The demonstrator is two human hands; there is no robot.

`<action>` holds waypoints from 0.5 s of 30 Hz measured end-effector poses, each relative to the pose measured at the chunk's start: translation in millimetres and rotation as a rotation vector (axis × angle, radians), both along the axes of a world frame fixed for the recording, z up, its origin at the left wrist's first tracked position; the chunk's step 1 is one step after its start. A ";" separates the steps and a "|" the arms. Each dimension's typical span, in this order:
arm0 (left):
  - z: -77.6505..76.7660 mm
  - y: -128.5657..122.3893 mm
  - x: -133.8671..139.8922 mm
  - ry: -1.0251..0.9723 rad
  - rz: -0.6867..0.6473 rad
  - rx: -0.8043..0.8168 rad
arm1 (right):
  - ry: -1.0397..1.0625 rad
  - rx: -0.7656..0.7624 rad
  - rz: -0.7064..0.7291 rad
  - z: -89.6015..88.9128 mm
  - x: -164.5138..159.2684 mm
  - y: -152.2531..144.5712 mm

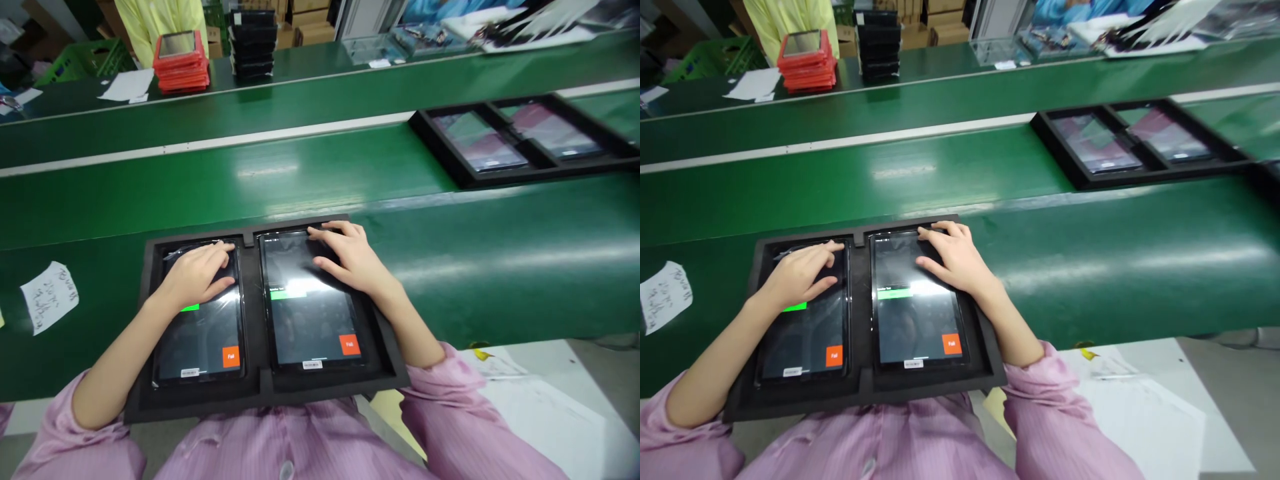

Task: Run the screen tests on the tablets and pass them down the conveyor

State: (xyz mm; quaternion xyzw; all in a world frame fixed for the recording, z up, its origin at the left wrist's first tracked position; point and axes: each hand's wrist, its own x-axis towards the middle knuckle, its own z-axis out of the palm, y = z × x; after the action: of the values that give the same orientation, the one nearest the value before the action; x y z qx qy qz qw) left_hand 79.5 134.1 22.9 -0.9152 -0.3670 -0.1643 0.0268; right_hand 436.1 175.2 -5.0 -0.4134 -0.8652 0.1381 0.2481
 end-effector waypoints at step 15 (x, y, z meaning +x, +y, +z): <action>-1.1 4.9 -28.6 -0.049 0.213 0.013 | 0.191 0.007 -0.177 -5.5 4.3 0.5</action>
State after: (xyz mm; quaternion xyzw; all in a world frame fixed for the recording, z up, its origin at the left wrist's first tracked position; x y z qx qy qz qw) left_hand 50.9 139.0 21.8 -0.8666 -0.4615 -0.1853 0.0411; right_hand 440.3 175.7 -10.5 -0.4724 -0.7981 0.1514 0.3419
